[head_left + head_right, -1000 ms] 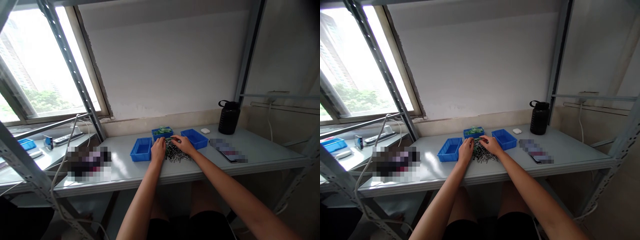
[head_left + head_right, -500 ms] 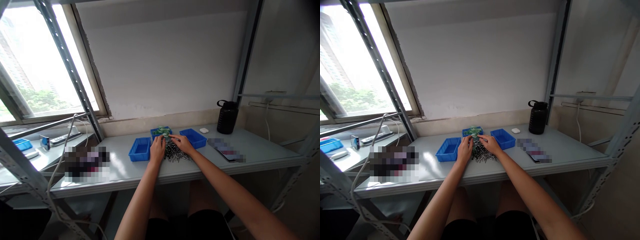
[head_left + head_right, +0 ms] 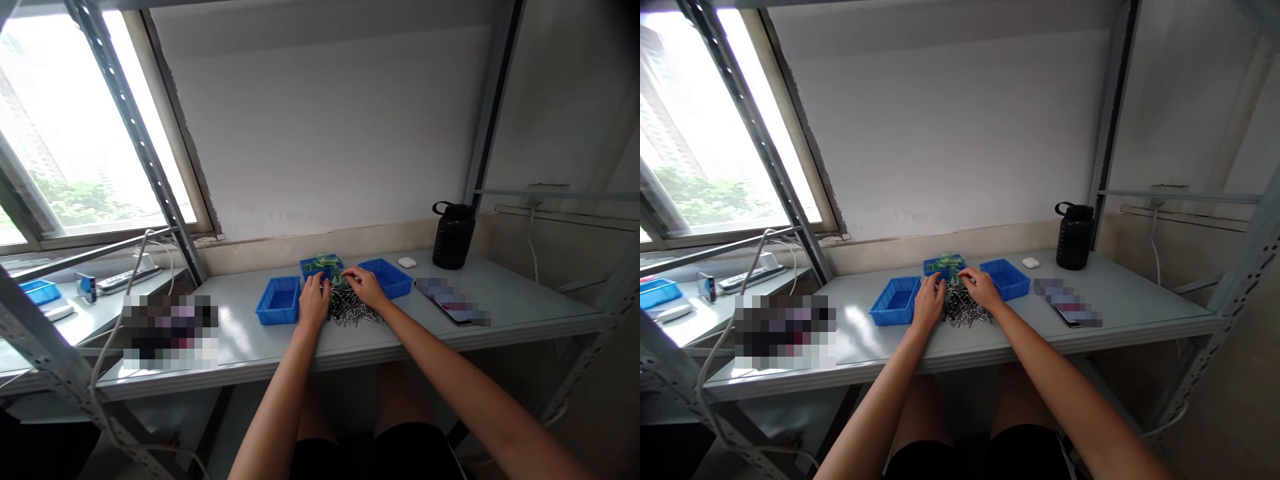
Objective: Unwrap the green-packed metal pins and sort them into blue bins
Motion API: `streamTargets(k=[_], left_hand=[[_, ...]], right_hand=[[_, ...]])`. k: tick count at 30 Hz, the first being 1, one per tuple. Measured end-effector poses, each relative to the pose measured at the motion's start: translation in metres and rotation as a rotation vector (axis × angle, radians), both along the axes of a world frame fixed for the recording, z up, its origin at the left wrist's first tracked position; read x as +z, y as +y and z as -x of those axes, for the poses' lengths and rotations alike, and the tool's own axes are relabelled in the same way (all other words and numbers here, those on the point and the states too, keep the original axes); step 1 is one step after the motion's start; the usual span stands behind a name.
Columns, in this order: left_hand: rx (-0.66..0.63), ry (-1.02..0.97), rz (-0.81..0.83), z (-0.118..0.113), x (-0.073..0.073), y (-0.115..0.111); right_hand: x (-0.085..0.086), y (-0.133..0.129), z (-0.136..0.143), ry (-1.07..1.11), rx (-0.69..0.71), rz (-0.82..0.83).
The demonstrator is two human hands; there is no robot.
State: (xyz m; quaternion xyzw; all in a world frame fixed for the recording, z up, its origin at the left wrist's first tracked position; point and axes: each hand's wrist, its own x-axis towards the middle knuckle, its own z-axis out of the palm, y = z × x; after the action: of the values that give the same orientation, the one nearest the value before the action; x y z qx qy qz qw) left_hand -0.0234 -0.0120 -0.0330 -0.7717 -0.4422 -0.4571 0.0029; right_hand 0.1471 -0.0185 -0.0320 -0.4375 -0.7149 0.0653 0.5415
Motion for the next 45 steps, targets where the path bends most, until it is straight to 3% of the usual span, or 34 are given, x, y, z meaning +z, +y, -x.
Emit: streamTargets(k=[12,20,32,45], left_hand=[[-0.114,0.039,0.007,-0.0006,-0.0028,0.0039],[-0.141,0.016,0.009,-0.0004,-0.0001,-0.0012],[-0.186,0.038,0.067,-0.0033,-0.0031,0.0033],[-0.158,0.066,-0.031,-0.0004,-0.0011,-0.0001]], right_hand=[[-0.0037,0.0003,0.0008,0.099,0.087,0.048],[-0.006,0.0015,0.0009,-0.018,0.156,0.144],[-0.0018,-0.0064,0.0019,-0.083,0.096,0.126],[-0.0045,-0.0008,0.0011,-0.047,0.097,0.12]])
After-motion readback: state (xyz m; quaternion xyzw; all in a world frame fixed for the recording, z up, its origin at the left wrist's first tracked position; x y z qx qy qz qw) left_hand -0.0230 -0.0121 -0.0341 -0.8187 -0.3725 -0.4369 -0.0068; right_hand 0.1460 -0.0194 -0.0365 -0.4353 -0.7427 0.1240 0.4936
